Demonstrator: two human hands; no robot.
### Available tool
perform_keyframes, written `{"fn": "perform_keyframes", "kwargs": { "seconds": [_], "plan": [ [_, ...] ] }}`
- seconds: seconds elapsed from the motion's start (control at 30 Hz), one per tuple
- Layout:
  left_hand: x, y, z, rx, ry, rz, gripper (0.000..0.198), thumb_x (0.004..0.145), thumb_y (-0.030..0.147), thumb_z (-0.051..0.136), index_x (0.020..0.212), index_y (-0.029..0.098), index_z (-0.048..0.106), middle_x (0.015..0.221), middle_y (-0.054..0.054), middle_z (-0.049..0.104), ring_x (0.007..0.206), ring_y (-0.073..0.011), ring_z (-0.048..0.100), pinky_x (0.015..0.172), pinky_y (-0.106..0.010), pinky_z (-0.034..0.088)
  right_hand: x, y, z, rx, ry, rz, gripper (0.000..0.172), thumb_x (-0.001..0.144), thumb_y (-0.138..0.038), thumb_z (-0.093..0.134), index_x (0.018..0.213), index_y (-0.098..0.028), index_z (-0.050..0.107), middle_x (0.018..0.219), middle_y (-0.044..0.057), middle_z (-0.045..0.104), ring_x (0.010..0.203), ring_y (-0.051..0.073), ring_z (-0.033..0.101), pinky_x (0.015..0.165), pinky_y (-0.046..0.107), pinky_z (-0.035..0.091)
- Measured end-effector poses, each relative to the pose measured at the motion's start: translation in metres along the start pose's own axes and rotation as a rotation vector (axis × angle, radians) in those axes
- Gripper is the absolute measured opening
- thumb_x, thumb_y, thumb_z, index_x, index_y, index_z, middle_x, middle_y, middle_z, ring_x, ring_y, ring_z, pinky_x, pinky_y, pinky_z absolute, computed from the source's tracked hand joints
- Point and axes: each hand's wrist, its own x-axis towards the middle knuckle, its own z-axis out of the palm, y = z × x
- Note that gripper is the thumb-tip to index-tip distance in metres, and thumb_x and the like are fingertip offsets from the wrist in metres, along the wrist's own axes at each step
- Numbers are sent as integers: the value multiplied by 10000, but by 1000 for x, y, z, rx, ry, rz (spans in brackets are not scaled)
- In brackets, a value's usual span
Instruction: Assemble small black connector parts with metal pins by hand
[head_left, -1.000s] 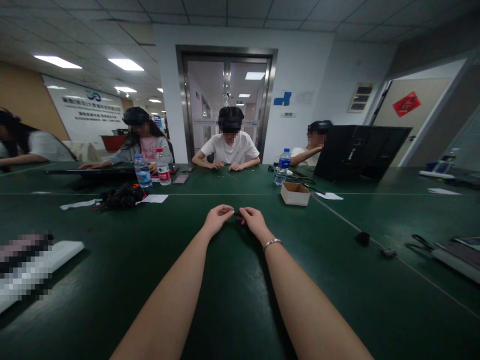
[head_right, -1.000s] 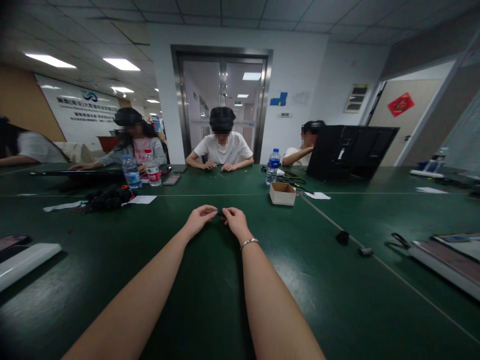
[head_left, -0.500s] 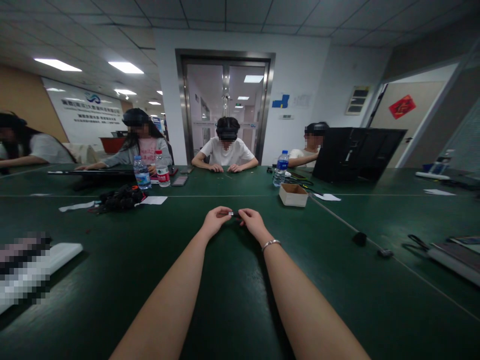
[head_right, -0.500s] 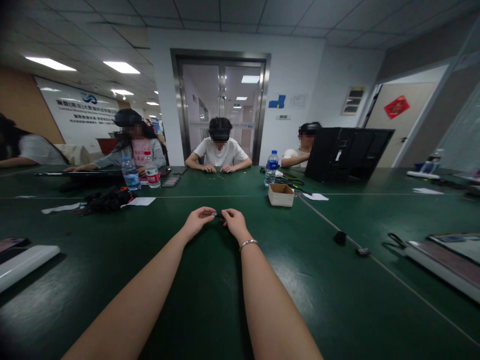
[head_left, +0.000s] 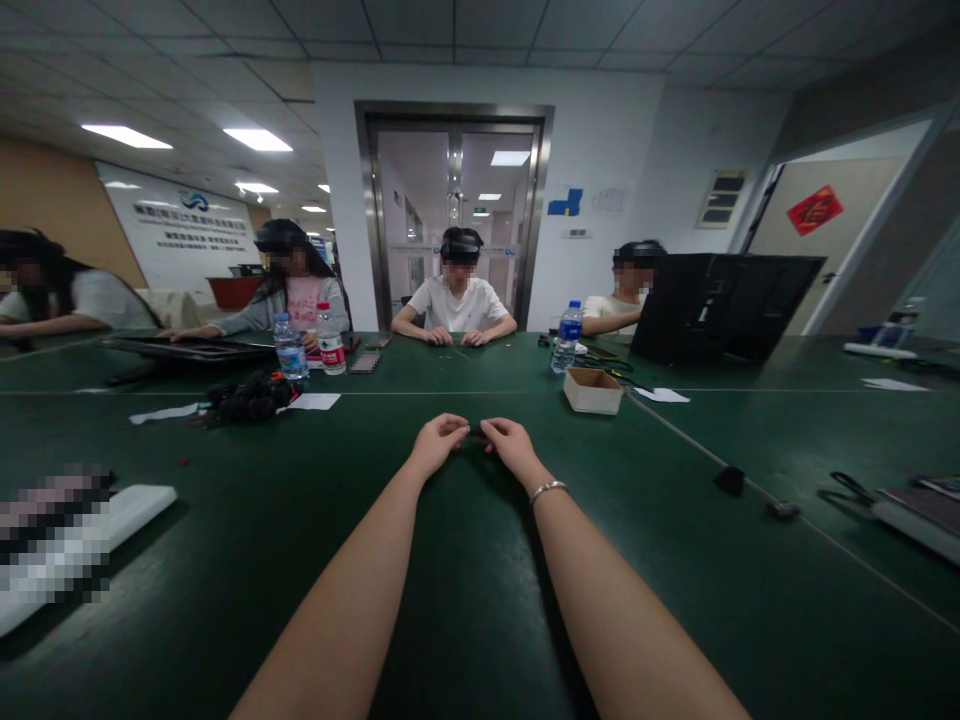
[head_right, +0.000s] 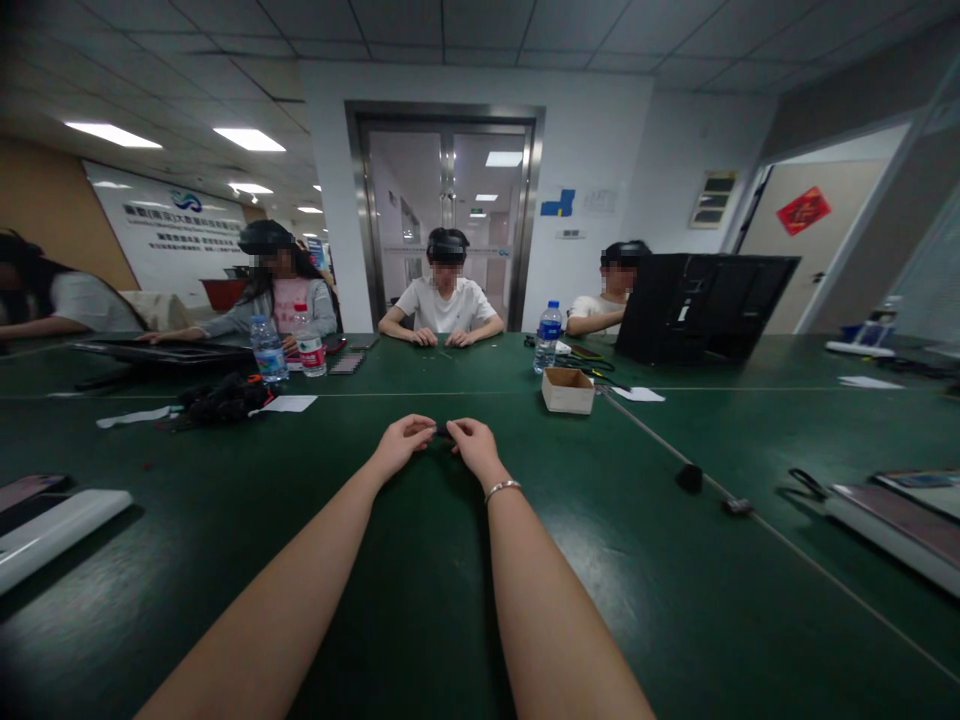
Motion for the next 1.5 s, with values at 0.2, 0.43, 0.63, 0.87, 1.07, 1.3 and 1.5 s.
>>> {"fn": "perform_keyframes", "kwargs": {
  "seconds": [0.2, 0.43, 0.63, 0.87, 1.07, 1.3, 1.5],
  "plan": [
    [-1, 0, -2, -37, 18, 8, 293, 697, 226, 722, 963, 152, 624, 898, -72, 672, 827, -157, 637, 755, -299, 519, 0, 0, 0, 5, -3, 0, 267, 816, -350, 562, 905, -121, 668, 736, 45, 679, 489, 78, 534, 494, 192, 419],
    [1, -2, 1, -10, 17, -16, 221, 773, 326, 650, 894, 141, 640, 817, -54, 677, 745, -137, 627, 725, -284, 518, -1, -2, -1, 16, -3, -3, 263, 807, -357, 572, 890, -127, 670, 740, 44, 681, 503, 85, 547, 502, 197, 430],
    [1, -3, -3, -19, 5, 39, 233, 680, 226, 732, 884, 145, 655, 884, -72, 692, 843, -164, 636, 860, -344, 492, -1, -1, -1, 16, 11, 10, 246, 804, -334, 580, 896, -126, 672, 743, 43, 683, 491, 83, 542, 497, 200, 422],
    [2, -2, -5, -44, -26, 49, 299, 623, 192, 760, 897, 143, 652, 928, -72, 691, 877, -158, 631, 906, -334, 457, -1, -2, -1, 23, 3, 17, 231, 810, -315, 575, 901, -125, 668, 747, 42, 680, 482, 73, 529, 492, 193, 417],
    [0, 0, -1, 194, -27, -8, 373, 793, 504, 543, 714, 150, 632, 690, -40, 644, 643, -152, 579, 655, -283, 452, -3, -5, -3, 64, -34, 10, 240, 804, -312, 573, 929, -130, 667, 793, 43, 682, 512, 73, 538, 491, 188, 418],
    [-2, -6, 2, 167, 3, 78, 319, 748, 408, 624, 978, 189, 587, 841, -28, 631, 727, -138, 590, 659, -248, 449, -1, -3, -3, 95, -10, 23, 243, 779, -326, 589, 897, -130, 673, 781, 43, 687, 505, 74, 538, 506, 200, 427],
    [-2, -5, -1, 150, -19, 89, 209, 748, 336, 612, 882, 176, 592, 752, -15, 613, 707, -144, 584, 669, -260, 449, -3, -5, -3, 115, -63, 9, 286, 745, -329, 623, 953, -139, 669, 817, 39, 688, 540, 72, 543, 515, 196, 429]
  ]
}}
